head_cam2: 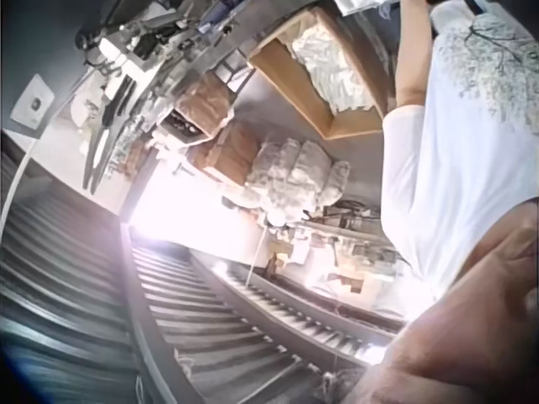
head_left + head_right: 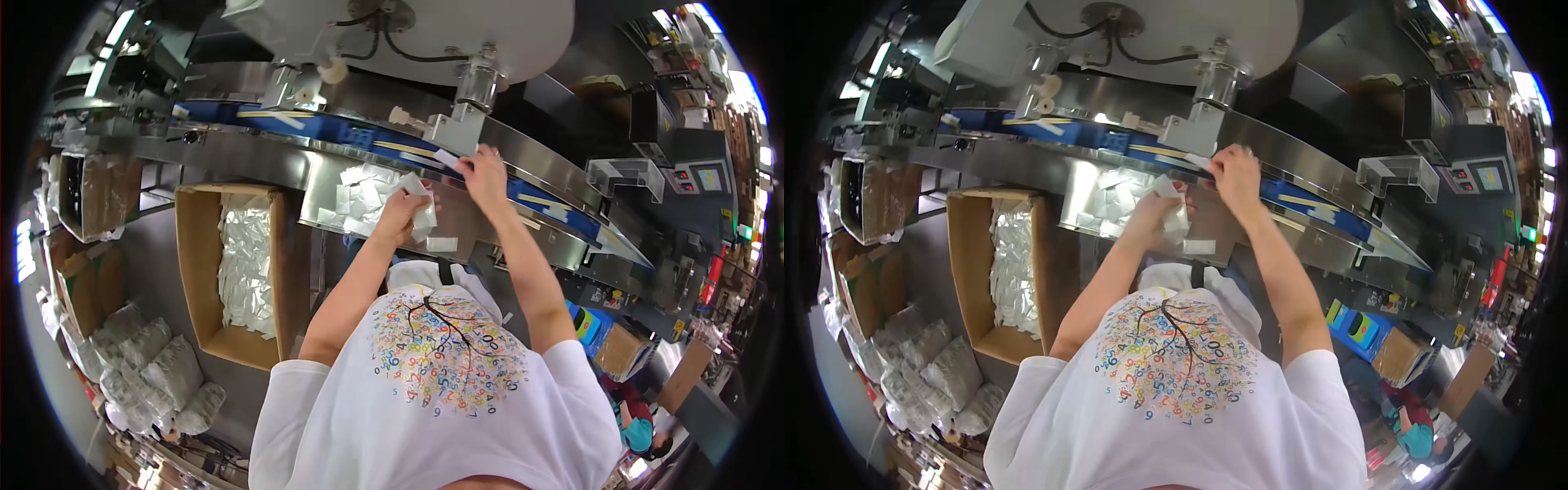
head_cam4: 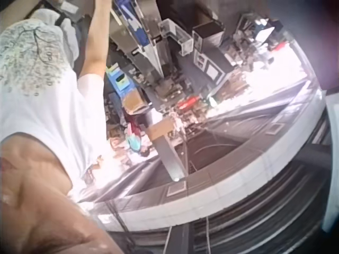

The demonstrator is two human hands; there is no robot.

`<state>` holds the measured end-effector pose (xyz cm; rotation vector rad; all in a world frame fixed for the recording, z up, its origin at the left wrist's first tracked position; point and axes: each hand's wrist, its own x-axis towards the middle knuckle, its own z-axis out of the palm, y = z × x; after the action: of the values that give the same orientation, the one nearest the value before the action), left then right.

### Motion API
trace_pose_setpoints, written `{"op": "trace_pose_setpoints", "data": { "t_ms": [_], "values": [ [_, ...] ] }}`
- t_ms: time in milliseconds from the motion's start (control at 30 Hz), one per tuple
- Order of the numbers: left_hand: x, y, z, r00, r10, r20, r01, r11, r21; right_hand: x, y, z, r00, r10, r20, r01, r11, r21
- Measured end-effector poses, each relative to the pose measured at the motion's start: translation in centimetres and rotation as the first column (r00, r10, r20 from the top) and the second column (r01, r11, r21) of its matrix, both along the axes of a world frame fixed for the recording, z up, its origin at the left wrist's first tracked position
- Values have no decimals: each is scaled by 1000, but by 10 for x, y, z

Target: Picking up small white packets from a conveyor belt and placing them into a cardboard box.

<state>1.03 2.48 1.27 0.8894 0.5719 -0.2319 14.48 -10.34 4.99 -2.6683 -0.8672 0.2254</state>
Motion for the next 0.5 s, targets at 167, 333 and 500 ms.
{"op": "trace_pose_setpoints", "data": {
  "t_ms": [167, 333, 500],
  "values": [
    [-2, 1, 28, 996, -70, 53, 68, 996, 49, -16, 14, 5, 717, -30, -696, 104, 992, 65],
    [-7, 1, 6, 932, -49, 359, -38, 972, 231, 9, 41, 5, 855, -156, -494, 257, 956, 143],
    [2, -7, 18, 940, 340, -34, -337, 905, -261, 17, 11, -10, 744, -184, -643, 111, 982, -154]
  ]
}}
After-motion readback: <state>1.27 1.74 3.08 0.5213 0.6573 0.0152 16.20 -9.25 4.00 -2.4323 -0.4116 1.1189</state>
